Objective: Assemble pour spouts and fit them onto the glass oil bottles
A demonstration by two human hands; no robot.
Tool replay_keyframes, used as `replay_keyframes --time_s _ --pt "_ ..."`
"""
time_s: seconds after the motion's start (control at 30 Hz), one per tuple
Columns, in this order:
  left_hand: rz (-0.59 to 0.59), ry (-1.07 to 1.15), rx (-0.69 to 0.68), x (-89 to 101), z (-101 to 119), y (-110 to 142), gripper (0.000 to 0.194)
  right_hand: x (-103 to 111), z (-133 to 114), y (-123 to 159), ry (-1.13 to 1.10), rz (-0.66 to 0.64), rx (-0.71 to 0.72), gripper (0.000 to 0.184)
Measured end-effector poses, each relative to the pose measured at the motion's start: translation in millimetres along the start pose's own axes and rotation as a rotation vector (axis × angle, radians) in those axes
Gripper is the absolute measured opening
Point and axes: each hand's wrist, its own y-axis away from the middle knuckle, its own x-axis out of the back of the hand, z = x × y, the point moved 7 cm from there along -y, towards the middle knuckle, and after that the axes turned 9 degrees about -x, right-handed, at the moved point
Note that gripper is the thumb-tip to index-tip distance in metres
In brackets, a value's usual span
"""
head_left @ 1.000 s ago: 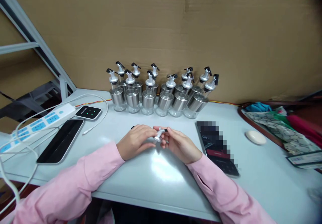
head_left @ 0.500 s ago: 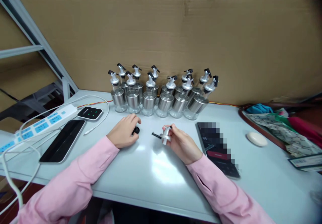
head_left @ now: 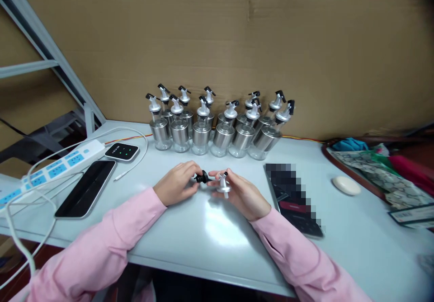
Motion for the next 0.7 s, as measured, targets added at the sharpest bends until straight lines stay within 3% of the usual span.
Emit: replay_keyframes --time_s 0.2,0.4,0.6,0.7 --pt "0.015 -0.019 -0.064 -1.9 6.6 0.1 0.014 -9.7 -4.6 2.4 0.074 -0.108 0.047 0.032" --pt "0.094 0.177 -0.059 2.8 9.5 0.6 0.021 -3.6 -10.1 2.5 0.008 -0.039 0.105 0.027" --pt "0.065 0.150 -0.010 -3.6 6.6 3.8 0.014 -5.1 -12.9 3.3 0.034 -0.040 0.134 0.030" --pt "0.066 0.151 -0.026 -4.6 8.2 3.9 0.013 1.1 -13.1 2.2 0.087 0.037 0.159 0.035"
